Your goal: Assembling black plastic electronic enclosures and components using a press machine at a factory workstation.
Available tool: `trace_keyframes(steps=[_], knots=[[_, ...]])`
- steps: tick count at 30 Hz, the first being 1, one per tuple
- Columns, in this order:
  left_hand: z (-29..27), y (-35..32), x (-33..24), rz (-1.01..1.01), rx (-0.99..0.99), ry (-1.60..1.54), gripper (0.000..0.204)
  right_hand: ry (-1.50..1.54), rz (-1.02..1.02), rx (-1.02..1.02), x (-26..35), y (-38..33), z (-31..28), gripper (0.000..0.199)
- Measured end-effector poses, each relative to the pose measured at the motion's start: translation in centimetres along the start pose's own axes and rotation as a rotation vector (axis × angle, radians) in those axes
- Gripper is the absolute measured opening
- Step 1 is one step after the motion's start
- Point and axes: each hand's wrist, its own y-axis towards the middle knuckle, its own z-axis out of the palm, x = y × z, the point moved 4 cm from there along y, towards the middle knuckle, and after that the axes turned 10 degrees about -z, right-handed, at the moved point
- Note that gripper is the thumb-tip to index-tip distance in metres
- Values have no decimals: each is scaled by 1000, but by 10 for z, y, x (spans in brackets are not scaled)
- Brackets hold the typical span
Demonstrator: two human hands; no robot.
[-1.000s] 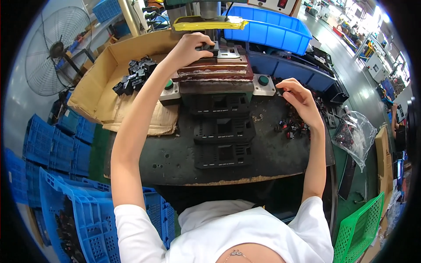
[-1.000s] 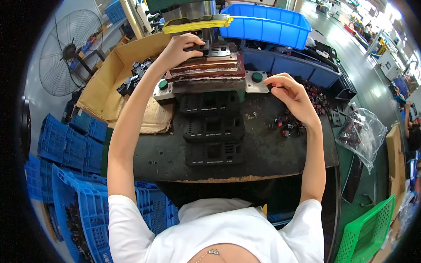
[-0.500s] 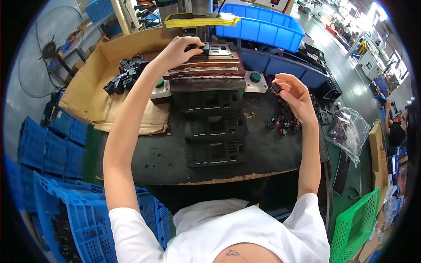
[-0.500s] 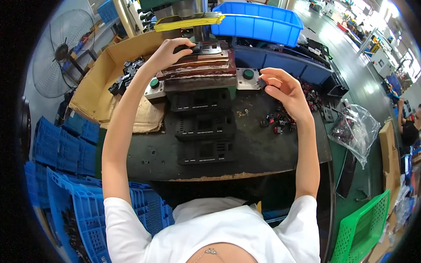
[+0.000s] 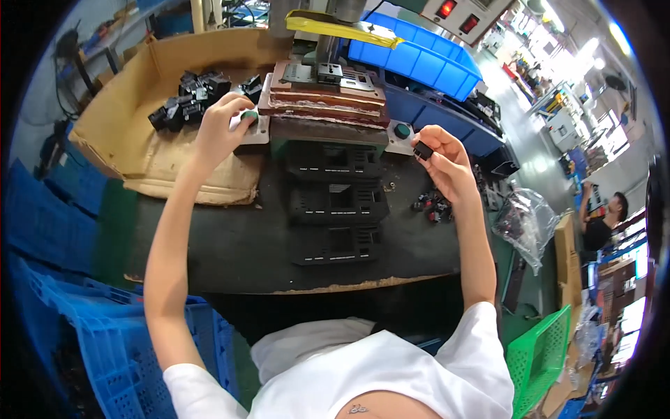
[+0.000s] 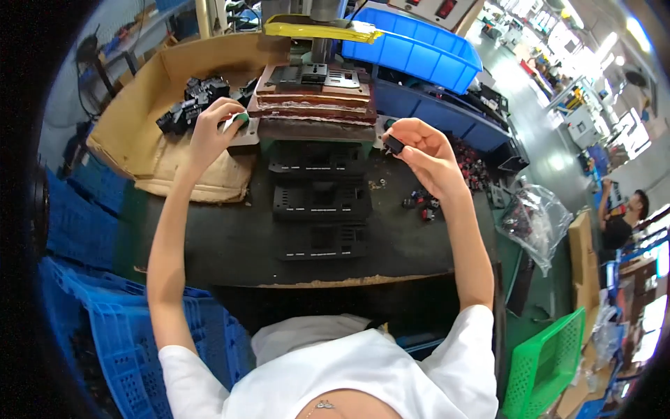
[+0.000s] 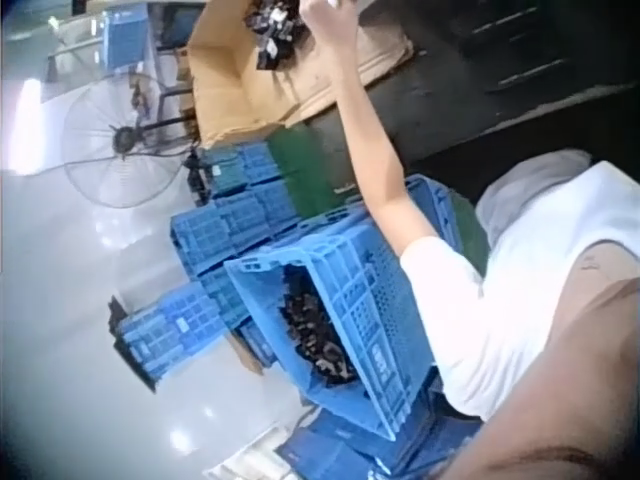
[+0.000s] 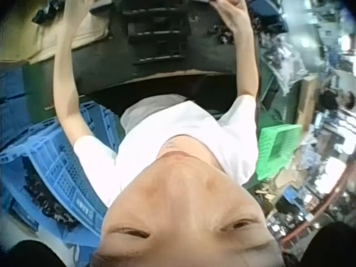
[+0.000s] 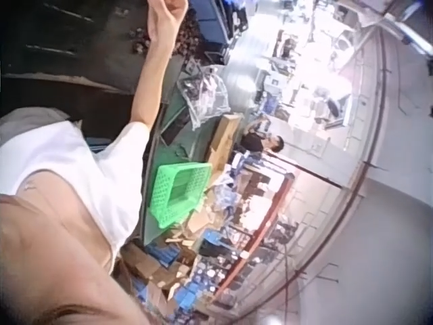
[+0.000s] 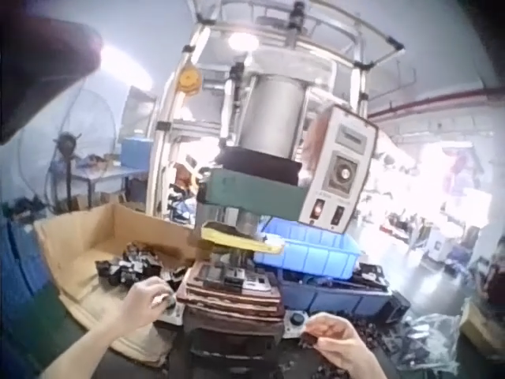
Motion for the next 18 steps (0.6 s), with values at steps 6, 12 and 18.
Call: trace_keyframes(steps=[6, 12, 18], knots=[[7, -7, -1, 30, 27, -12, 13, -655, -186, -30, 13, 54, 9, 13], [11, -8, 4, 21, 23, -16, 13, -1055, -304, 45, -16, 118, -3, 11], [11, -6, 3, 34, 18, -21, 13, -1007, -256, 102, -34, 136, -20, 11]])
